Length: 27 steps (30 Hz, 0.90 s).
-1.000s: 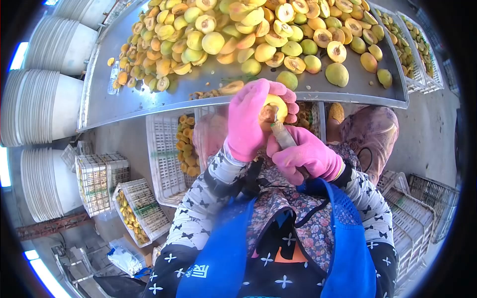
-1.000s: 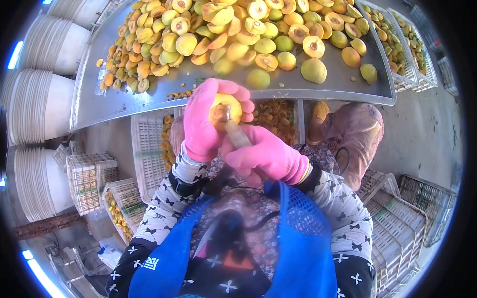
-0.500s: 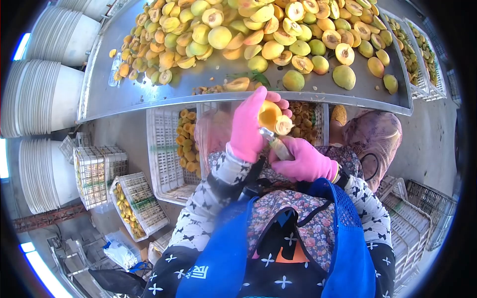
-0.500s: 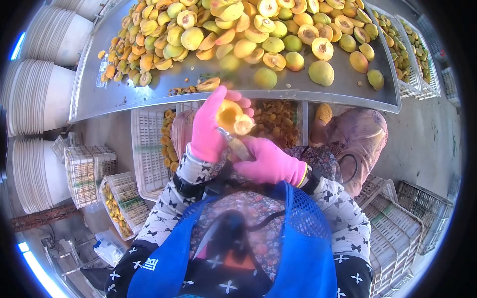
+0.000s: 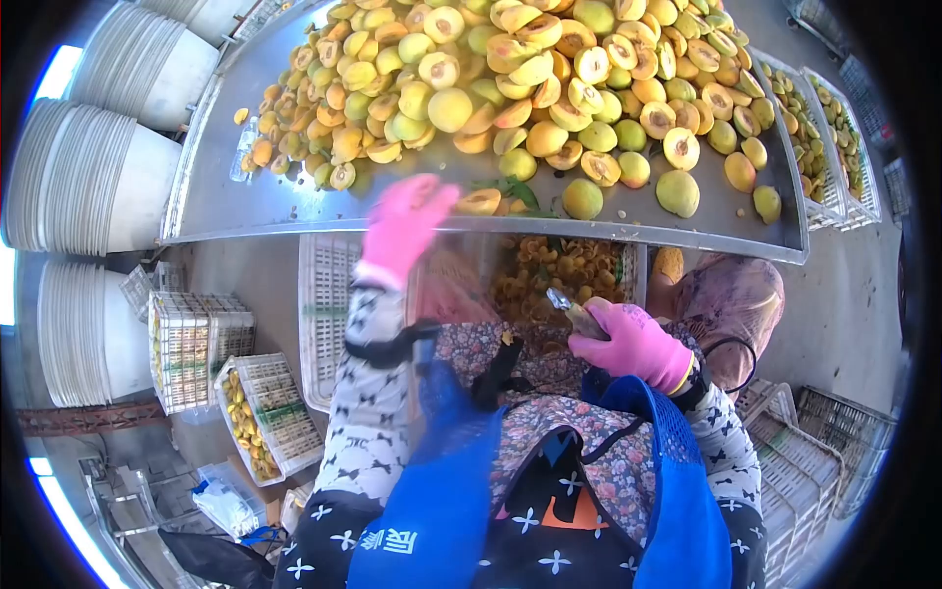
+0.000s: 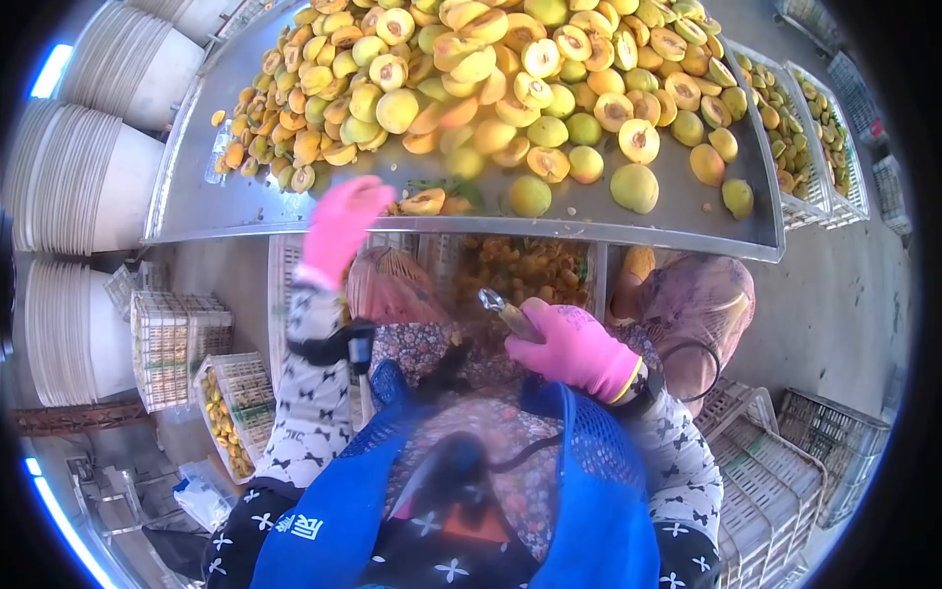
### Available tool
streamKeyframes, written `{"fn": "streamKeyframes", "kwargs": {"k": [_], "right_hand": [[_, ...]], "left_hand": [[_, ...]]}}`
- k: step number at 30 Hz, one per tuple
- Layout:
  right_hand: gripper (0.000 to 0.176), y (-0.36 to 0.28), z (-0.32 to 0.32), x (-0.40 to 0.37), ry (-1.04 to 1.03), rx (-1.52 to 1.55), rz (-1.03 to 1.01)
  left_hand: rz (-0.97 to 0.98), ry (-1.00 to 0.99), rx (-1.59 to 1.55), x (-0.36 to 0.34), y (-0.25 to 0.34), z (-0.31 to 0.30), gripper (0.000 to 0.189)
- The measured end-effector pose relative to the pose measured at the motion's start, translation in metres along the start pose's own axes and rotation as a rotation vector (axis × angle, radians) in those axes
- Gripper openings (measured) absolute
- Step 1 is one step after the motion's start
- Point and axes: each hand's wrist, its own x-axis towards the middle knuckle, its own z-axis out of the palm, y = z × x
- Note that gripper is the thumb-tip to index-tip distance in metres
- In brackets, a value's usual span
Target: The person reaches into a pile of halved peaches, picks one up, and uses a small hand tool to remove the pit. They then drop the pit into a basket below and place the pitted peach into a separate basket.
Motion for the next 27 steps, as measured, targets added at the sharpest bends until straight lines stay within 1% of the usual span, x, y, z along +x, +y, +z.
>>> {"fn": "streamKeyframes", "kwargs": {"k": [2, 5, 6, 8, 9, 12, 13, 15, 16, 19, 20, 22, 23, 24, 25, 26, 27], "right_hand": [[0.031, -0.003, -0.003, -0.006, 0.035, 0.018, 0.003], [0.029, 0.001, -0.006, -0.014, 0.102, 0.031, 0.015], [0.029, 0.000, -0.006, -0.016, 0.115, 0.036, 0.034], [0.027, 0.000, -0.005, -0.017, 0.142, 0.055, 0.045], [0.026, -0.001, -0.006, -0.014, 0.162, 0.068, 0.038], [0.026, -0.010, -0.009, -0.006, 0.215, 0.097, 0.011], [0.026, -0.015, -0.009, -0.003, 0.234, 0.103, -0.001], [0.027, -0.018, -0.002, 0.006, 0.395, 0.155, -0.157], [0.028, -0.020, 0.002, 0.011, 0.475, 0.179, -0.234], [0.032, -0.034, 0.006, 0.025, 0.537, 0.364, -0.174], [0.035, -0.044, 0.003, 0.028, 0.473, 0.573, -0.095], [0.035, -0.053, -0.007, 0.029, 0.408, 0.825, -0.029], [0.035, -0.056, -0.013, 0.032, 0.373, 0.949, 0.000], [0.036, -0.052, -0.022, 0.032, 0.311, 0.947, -0.002], [0.035, -0.047, -0.023, 0.035, 0.415, 0.713, -0.021], [0.033, -0.039, -0.020, 0.039, 0.508, 0.476, -0.038], [0.030, -0.042, -0.019, 0.037, 0.578, 0.207, -0.199]], "left_hand": [[-0.176, -0.204, 0.129, 0.021, 0.021, 0.030, 0.064], [-0.036, -0.367, 0.516, 0.037, 0.028, 0.049, 0.068], [-0.086, -0.397, 0.388, 0.035, 0.032, 0.050, 0.066], [0.010, -0.269, 0.383, 0.039, 0.003, 0.063, 0.063], [0.059, -0.202, 0.383, 0.040, -0.002, 0.064, 0.061], [0.142, -0.168, 0.069, 0.047, -0.012, 0.060, 0.052], [0.067, -0.167, -0.222, 0.042, 0.000, 0.057, 0.049], [-0.083, -0.163, -0.802, 0.022, 0.034, 0.049, 0.043], [-0.070, -0.182, -0.905, 0.007, 0.056, 0.045, 0.043], [0.062, -0.250, -1.125, -0.033, 0.094, 0.055, 0.042], [0.041, -0.288, -1.212, -0.046, 0.104, 0.063, 0.040], [-0.009, -0.367, -1.386, -0.067, 0.117, 0.075, 0.037], [0.168, -0.347, -1.174, -0.069, 0.115, 0.075, 0.035], [0.340, -0.321, -0.955, -0.068, 0.112, 0.071, 0.033], [0.500, -0.290, -0.729, -0.069, 0.110, 0.069, 0.031], [0.523, -0.198, -0.615, -0.072, 0.112, 0.072, 0.030], [0.537, -0.105, -0.499, -0.075, 0.115, 0.074, 0.029]]}}
